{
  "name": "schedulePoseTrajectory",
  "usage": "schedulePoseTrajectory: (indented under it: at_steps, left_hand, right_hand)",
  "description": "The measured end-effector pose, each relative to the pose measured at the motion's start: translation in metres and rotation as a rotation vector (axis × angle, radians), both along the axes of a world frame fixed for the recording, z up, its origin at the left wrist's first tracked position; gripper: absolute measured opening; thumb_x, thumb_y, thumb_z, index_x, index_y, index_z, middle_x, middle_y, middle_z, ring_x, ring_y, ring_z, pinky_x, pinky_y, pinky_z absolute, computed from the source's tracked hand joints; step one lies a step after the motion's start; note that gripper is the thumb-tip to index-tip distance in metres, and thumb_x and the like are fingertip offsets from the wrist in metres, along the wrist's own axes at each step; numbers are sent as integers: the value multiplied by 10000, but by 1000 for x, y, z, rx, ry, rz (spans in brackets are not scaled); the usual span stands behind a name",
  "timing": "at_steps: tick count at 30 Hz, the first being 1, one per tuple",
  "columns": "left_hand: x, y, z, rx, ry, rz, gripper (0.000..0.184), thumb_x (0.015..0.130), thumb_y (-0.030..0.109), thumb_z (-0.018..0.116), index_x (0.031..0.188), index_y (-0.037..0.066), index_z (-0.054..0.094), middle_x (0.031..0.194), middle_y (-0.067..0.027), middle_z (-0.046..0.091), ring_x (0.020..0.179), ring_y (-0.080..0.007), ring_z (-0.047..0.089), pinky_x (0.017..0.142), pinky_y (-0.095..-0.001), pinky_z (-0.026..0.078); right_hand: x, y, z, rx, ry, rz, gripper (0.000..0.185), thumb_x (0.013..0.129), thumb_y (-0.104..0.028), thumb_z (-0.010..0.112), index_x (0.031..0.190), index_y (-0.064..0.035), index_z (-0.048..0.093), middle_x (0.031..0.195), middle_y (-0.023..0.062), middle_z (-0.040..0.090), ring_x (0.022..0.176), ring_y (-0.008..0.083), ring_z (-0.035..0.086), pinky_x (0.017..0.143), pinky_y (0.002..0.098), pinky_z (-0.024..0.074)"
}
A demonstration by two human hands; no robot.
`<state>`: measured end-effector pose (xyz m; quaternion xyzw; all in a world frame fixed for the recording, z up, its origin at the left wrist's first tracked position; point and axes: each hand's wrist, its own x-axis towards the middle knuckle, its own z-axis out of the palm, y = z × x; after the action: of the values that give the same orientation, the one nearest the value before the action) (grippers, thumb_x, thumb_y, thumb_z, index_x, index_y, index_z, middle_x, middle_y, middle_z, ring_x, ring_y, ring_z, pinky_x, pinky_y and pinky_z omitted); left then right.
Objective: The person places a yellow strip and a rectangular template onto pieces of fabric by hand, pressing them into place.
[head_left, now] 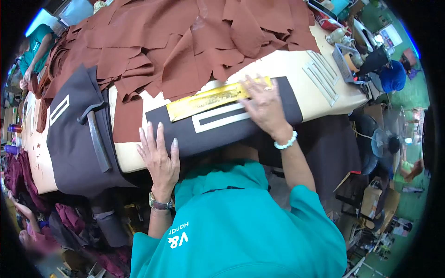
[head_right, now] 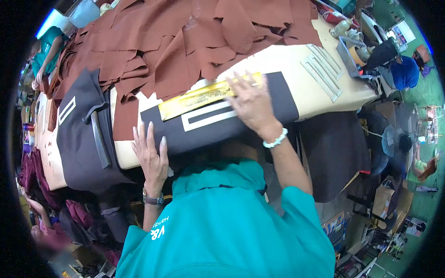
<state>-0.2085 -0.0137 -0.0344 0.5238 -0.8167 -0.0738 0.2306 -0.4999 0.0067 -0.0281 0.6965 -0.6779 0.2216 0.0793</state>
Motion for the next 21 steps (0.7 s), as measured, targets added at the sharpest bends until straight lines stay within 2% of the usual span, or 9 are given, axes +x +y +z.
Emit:
schedulePoseTrajectory:
  at_steps: [1,3,4,9,10,12,15,18,21]
  left_hand:
    - [-3,0,-4,-18,21,55,494,881,280,532,1327,85,446,1406,-162,366,1346,-393,232,1047,-618,141]
    - [-3,1,-16,-30,-130,75,505,886,291,522,1343,97,431,1425,-164,343,1343,-392,241,1048,-616,140]
    - [-2,1,-20,-34,-204,87,511,888,296,516,1352,103,424,1434,-166,332,1342,-391,245,1049,-615,140]
    - [-3,1,-18,-2,-197,88,488,903,276,487,1347,85,427,1439,-153,332,1350,-369,244,1060,-595,137]
    - [-3,0,-20,-9,-199,84,499,894,280,494,1347,84,426,1439,-157,329,1350,-370,245,1058,-600,139]
    - [-1,-1,-23,-16,-207,74,522,876,287,507,1348,81,423,1439,-166,323,1348,-373,247,1052,-611,143]
    - [-1,-2,-24,-36,-211,72,520,876,291,498,1347,83,425,1439,-167,322,1349,-366,247,1053,-598,152]
    - [-2,-2,-24,-51,-211,81,501,882,283,487,1342,91,434,1438,-156,330,1345,-359,257,1052,-585,164]
    - [-3,0,-21,-58,-203,93,472,896,269,474,1333,94,445,1434,-143,342,1341,-355,264,1058,-566,169]
  right_hand:
    - [6,-8,-5,54,-4,55,449,869,-363,540,1255,-134,536,1313,89,504,1248,325,413,1019,620,224]
    - [8,-16,-10,168,-56,140,432,865,-378,537,1237,-159,557,1347,73,466,1260,323,396,1013,624,226]
    - [5,-17,-9,144,-50,141,410,861,-382,537,1205,-164,584,1304,70,502,1240,314,413,998,626,240]
    - [-38,16,-8,78,31,16,324,814,-316,624,1106,-176,640,1181,54,571,1191,294,452,964,615,278]
    - [-48,24,-6,88,-21,-12,326,786,-274,665,1089,-154,638,1120,40,586,1189,279,458,965,605,286]
    - [-64,39,-4,120,-113,-77,401,768,-268,689,1126,-106,611,1121,68,569,1191,268,457,975,574,296]
    - [-71,39,5,74,-162,-129,481,789,-327,663,1170,-46,570,1195,118,532,1202,306,441,992,543,294]
    - [-61,17,4,58,-45,-123,540,817,-390,616,1199,-16,541,1265,161,484,1213,355,418,1003,535,283]
    - [-41,-11,-6,128,-22,24,516,837,-419,579,1202,-54,551,1302,160,462,1253,378,371,1028,551,251]
